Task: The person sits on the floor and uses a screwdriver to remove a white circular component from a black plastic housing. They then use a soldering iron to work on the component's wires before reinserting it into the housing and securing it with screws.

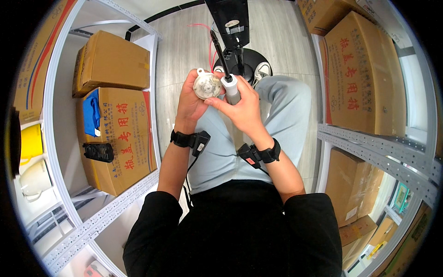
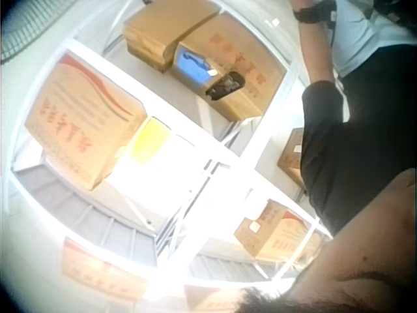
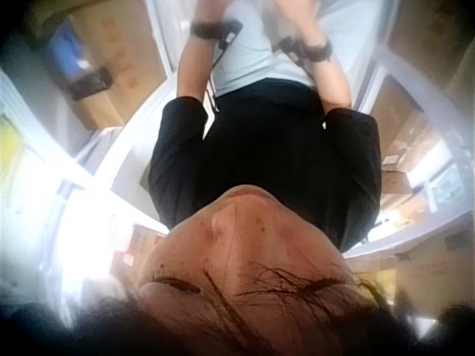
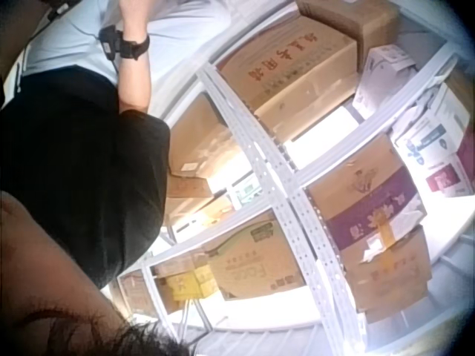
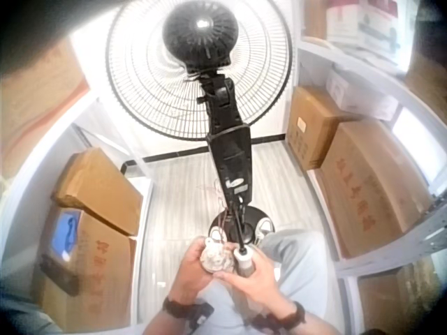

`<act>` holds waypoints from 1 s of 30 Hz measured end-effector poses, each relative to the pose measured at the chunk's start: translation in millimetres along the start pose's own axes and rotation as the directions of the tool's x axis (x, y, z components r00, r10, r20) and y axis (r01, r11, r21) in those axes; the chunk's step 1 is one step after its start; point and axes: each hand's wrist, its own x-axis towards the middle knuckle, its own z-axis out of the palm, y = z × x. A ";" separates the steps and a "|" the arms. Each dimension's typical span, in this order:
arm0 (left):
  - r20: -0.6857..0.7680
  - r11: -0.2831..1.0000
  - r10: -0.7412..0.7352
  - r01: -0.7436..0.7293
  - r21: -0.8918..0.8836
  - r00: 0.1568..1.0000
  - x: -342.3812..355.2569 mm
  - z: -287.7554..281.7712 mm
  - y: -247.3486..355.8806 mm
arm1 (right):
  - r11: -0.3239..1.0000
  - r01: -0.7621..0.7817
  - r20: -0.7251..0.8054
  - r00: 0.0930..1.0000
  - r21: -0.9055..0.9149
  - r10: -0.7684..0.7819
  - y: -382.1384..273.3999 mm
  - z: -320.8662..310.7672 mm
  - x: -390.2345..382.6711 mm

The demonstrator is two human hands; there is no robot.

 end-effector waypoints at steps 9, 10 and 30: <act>-0.088 0.988 0.152 -0.149 0.039 0.984 -3.5 0.4 -14.7 | 1.000 -0.009 -0.054 0.998 0.027 0.010 -4.8 2.5 -0.3; -0.075 0.986 0.162 -0.160 0.037 0.984 -3.1 -0.2 -16.4 | 1.000 -0.010 -0.052 0.999 0.016 0.011 -5.0 1.8 -0.6; -0.081 0.995 -0.028 0.036 0.094 0.996 -0.8 17.5 3.9 | 0.999 0.012 -0.032 0.999 0.038 -0.010 -1.3 2.7 -2.2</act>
